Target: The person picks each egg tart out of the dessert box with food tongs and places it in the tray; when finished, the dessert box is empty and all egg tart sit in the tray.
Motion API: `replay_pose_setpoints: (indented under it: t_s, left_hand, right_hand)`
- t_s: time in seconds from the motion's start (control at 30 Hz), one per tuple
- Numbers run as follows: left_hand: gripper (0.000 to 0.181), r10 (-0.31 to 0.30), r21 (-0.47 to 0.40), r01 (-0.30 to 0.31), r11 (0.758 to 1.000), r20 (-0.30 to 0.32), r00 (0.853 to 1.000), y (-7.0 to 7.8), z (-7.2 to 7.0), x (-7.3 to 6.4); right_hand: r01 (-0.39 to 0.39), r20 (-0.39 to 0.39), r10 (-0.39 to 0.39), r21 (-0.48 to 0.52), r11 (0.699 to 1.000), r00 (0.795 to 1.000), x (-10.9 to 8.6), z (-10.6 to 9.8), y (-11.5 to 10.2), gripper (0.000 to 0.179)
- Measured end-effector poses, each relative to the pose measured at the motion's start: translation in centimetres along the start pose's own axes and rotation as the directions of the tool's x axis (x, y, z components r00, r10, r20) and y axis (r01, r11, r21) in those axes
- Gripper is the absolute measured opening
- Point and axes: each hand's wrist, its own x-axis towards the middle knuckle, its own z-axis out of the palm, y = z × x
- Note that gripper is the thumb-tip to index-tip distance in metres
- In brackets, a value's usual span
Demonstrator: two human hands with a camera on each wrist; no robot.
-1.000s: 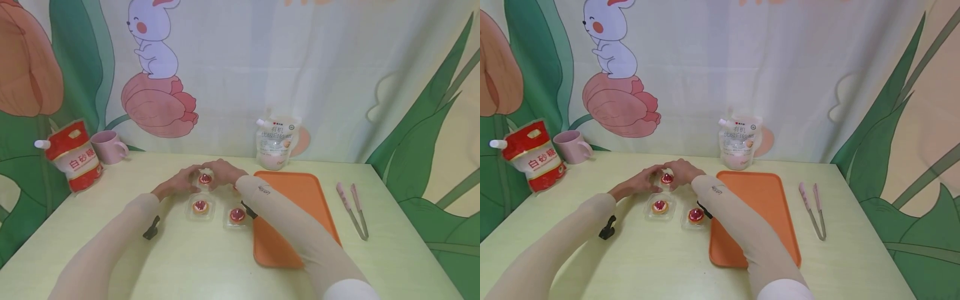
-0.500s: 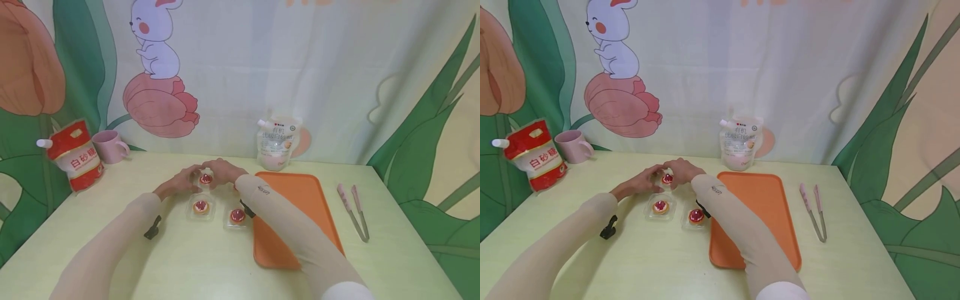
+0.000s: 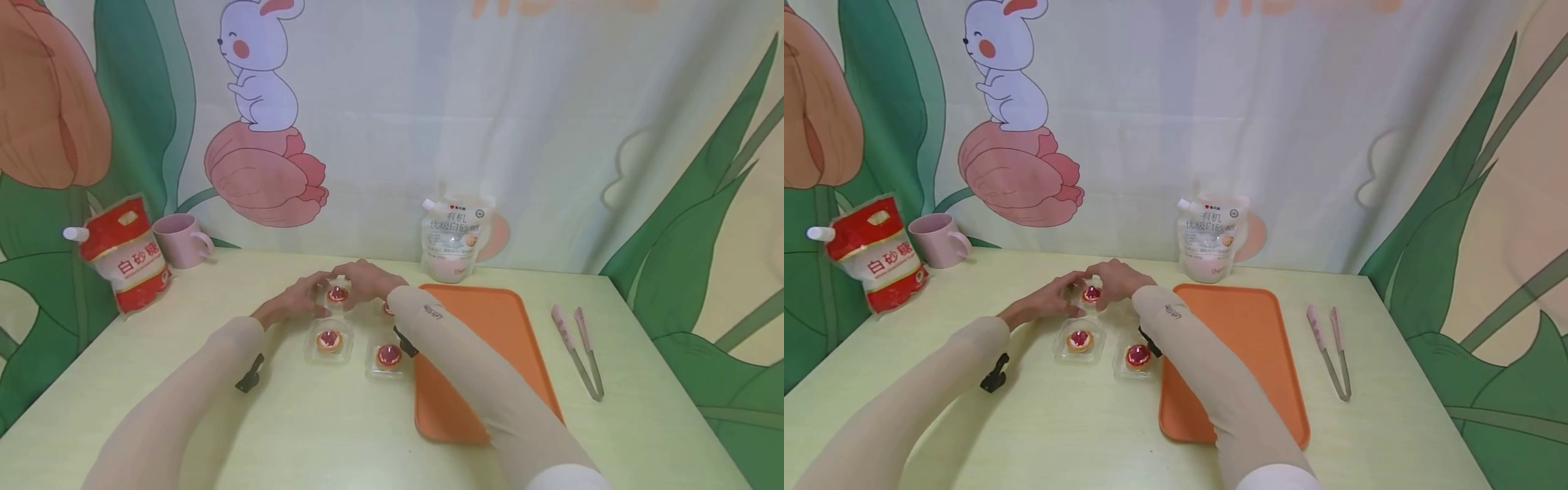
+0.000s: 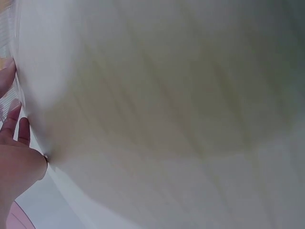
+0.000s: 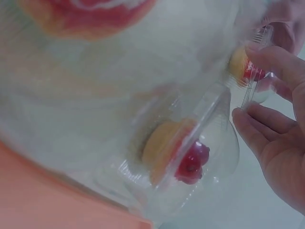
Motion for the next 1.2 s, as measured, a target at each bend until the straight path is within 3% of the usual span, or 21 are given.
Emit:
replay_pose_setpoints:
  t_s: [0.27,0.63,1.0,1.2]
  left_hand:
    - [0.082,-0.027,0.010,0.027,1.000,-0.001,1.000,0.1,-0.1,0.0]
    - [0.083,-0.002,0.026,0.002,1.000,-0.001,1.000,-0.4,0.0,0.3]
    - [0.084,0.002,0.071,-0.001,0.997,-0.022,1.000,0.7,0.1,-0.5]
    - [0.083,0.012,0.073,-0.011,0.997,-0.021,1.000,0.6,0.1,-0.7]
  right_hand:
    - [-0.008,0.004,0.008,-0.015,1.000,1.000,0.1,-0.1,-0.1,0.070]
    - [-0.038,0.005,0.038,-0.027,0.999,0.999,-0.1,0.7,-0.3,0.084]
    - [-0.058,0.008,0.058,-0.031,0.998,0.998,-0.2,0.4,-0.3,0.081]
    - [-0.015,0.015,0.015,-0.014,1.000,1.000,-0.1,0.1,-0.4,0.075]
